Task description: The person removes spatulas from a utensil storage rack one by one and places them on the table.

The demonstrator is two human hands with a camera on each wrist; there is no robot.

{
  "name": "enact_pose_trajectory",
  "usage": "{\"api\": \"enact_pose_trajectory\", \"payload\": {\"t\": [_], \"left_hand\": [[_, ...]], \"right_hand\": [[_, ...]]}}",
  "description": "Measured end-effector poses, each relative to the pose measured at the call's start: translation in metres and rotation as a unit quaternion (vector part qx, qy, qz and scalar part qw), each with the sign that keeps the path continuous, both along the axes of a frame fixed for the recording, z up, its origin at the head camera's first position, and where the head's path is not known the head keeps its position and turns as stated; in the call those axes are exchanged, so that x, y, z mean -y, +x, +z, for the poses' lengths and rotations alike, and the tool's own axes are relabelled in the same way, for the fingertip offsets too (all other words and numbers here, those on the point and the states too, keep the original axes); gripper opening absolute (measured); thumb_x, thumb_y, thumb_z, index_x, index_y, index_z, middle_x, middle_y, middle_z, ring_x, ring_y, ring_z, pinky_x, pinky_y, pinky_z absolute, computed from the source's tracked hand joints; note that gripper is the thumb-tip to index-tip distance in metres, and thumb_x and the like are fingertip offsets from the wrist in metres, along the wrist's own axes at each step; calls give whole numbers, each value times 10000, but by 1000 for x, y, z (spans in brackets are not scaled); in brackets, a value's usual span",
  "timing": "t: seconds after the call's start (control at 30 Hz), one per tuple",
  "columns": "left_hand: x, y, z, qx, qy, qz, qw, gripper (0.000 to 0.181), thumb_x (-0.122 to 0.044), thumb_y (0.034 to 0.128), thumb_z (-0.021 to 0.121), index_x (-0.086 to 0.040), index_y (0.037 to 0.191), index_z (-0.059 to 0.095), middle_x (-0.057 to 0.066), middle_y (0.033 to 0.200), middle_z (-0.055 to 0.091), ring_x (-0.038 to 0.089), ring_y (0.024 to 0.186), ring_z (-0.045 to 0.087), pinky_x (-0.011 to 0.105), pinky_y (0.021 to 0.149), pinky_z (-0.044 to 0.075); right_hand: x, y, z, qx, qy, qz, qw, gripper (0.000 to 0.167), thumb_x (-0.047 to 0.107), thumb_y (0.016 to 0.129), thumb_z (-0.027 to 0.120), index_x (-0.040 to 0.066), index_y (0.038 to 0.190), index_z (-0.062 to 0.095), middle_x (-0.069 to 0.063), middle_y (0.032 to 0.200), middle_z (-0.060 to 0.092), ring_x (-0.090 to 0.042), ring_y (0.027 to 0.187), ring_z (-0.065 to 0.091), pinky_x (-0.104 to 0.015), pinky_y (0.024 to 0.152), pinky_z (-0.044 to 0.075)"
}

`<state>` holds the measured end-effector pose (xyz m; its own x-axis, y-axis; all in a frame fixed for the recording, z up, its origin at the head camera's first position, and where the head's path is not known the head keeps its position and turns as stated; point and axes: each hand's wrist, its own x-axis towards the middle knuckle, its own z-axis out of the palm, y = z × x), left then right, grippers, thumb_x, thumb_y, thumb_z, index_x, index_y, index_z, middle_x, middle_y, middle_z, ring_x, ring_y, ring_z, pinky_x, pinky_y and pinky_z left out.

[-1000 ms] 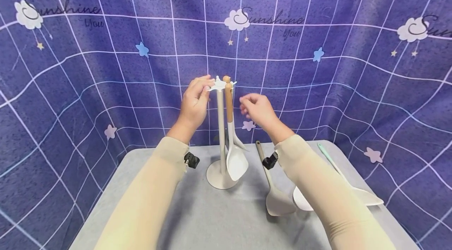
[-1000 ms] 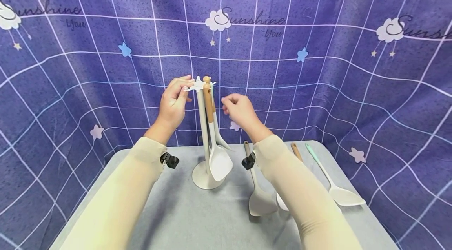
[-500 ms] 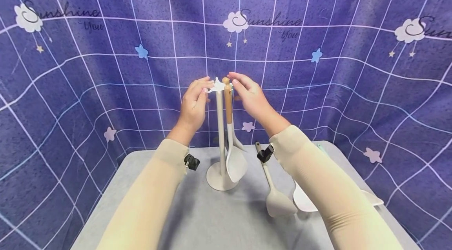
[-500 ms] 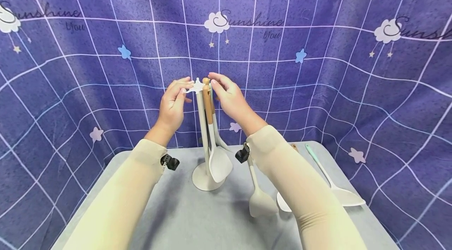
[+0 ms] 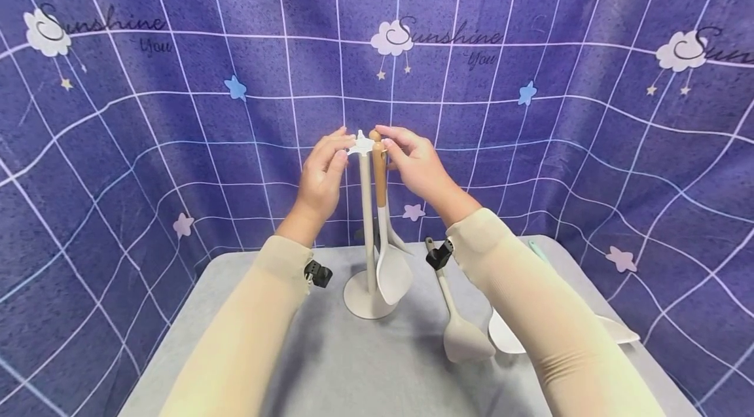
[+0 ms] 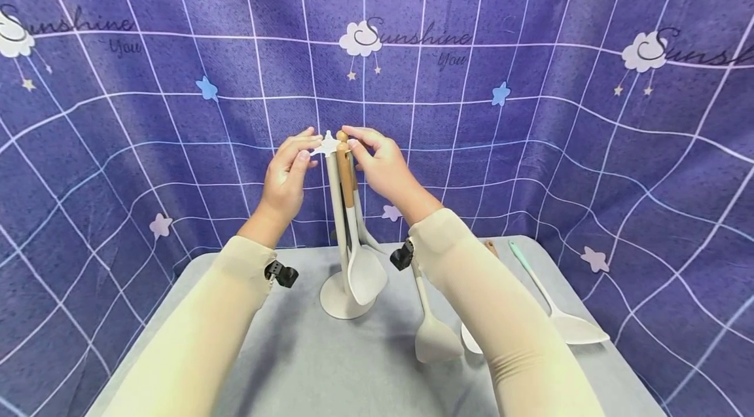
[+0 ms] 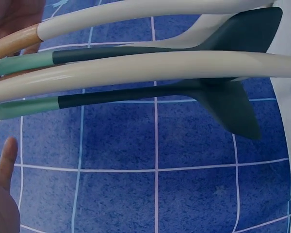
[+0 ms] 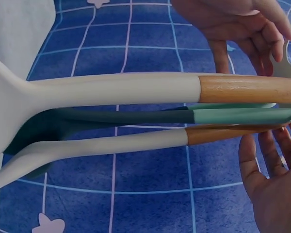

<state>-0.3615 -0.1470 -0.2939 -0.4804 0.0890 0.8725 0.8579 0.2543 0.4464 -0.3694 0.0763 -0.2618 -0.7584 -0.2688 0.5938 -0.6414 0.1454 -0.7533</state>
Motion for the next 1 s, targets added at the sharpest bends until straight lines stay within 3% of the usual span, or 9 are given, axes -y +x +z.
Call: {"api": "enact_pose_trajectory", "payload": {"t": [0.1, 0.23, 0.33, 0.4, 0.47, 0.7, 0.87, 1.0], "left_hand": [[2, -1, -2, -128, -56, 148, 9998, 301, -131, 1140, 598, 35, 1316, 778, 250, 1473, 727, 392, 1603, 550, 428, 1390, 387], [5, -2, -4, -334, -183, 473, 9982, 492, -409, 1187, 559, 7, 1315, 788, 235, 1495, 715, 414, 1546, 584, 503, 1362, 409], [5, -3, -4, -402, -265, 641, 9968, 719, -629, 1134, 466, -15, 1321, 789, 224, 1501, 701, 421, 1493, 601, 541, 1305, 440], [4, -5, -4, -398, -270, 711, 9963, 776, -676, 1115, 430, -20, 1319, 791, 228, 1496, 685, 426, 1466, 603, 557, 1267, 452], [3, -7, -4, -384, -252, 749, 9961, 795, -683, 1111, 406, -19, 1318, 792, 239, 1488, 669, 430, 1457, 598, 560, 1254, 455], [0, -5, -3, -333, -219, 681, 9969, 793, -645, 1125, 377, 10, 1334, 772, 274, 1472, 644, 450, 1446, 592, 546, 1247, 460], [0, -3, -2, -249, -231, 597, 9976, 733, -584, 1153, 383, 11, 1356, 760, 258, 1482, 660, 425, 1457, 607, 518, 1254, 480], [1, -2, -3, -180, -233, 622, 9976, 649, -493, 1179, 402, 20, 1366, 752, 261, 1456, 679, 426, 1436, 624, 527, 1250, 491]], "right_hand": [[0, 0, 2, -118, 137, -124, 9998, 394, 163, 1188, 591, 64, 1559, 684, -135, 1596, 686, -353, 1360, 738, -537, 1012, 695], [2, 1, 6, -96, 254, -136, 9995, 383, 144, 1182, 599, 62, 1544, 696, -131, 1597, 689, -354, 1380, 729, -563, 1022, 688], [2, 2, 9, -99, 258, -156, 9995, 375, 129, 1179, 602, 56, 1533, 703, -135, 1594, 689, -359, 1386, 724, -560, 1022, 690], [2, 4, 9, -147, 259, -205, 9993, 369, 118, 1172, 614, 44, 1520, 710, -144, 1581, 694, -365, 1387, 722, -553, 1012, 694], [1, 5, 9, -261, 324, -306, 9987, 362, 121, 1165, 632, 54, 1509, 722, -141, 1563, 703, -360, 1376, 726, -540, 1010, 696], [-2, 10, 8, -820, 712, -740, 9913, 347, 176, 1148, 684, 108, 1480, 757, -110, 1498, 742, -321, 1363, 701, -482, 1243, 555], [-3, 15, 6, -876, 684, -910, 9896, 347, 198, 1140, 704, 117, 1472, 765, -91, 1423, 751, -269, 1232, 677, -471, 1161, 559], [-2, 19, 2, -1011, 668, -1084, 9867, 342, 204, 1130, 723, 108, 1454, 775, -82, 1324, 749, -230, 1100, 641, -393, 995, 532]]}}
